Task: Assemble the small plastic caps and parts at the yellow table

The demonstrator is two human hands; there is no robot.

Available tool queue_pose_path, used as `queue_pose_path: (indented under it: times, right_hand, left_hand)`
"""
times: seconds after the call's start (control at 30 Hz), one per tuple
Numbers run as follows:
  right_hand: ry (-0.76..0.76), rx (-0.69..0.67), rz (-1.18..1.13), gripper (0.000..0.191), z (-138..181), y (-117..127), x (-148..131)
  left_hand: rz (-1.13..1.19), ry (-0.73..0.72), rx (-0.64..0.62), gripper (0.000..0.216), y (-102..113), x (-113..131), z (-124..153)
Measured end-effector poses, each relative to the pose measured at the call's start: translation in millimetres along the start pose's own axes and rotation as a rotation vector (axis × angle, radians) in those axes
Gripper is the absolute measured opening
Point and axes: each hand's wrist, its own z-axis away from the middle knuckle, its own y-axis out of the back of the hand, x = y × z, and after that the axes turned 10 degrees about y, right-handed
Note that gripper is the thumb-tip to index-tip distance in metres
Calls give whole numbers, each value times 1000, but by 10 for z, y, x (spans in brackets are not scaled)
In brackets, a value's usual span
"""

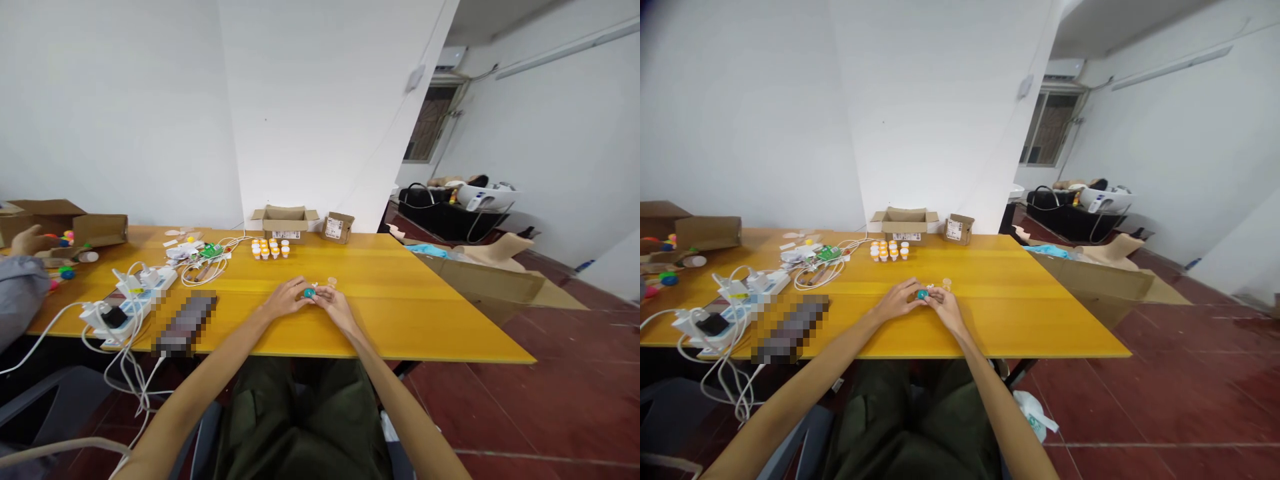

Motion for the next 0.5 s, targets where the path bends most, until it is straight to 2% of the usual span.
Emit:
queue_pose_path:
  times: [0.3, 0.5]
  right_hand:
    - [-15, 27, 6, 28, 12, -24, -47]
    - [22, 138, 125, 12, 4, -7, -6]
  left_hand:
    - [-15, -25, -22, 32, 4, -8, 0]
    - [-2, -60, 132, 25, 39, -20, -14]
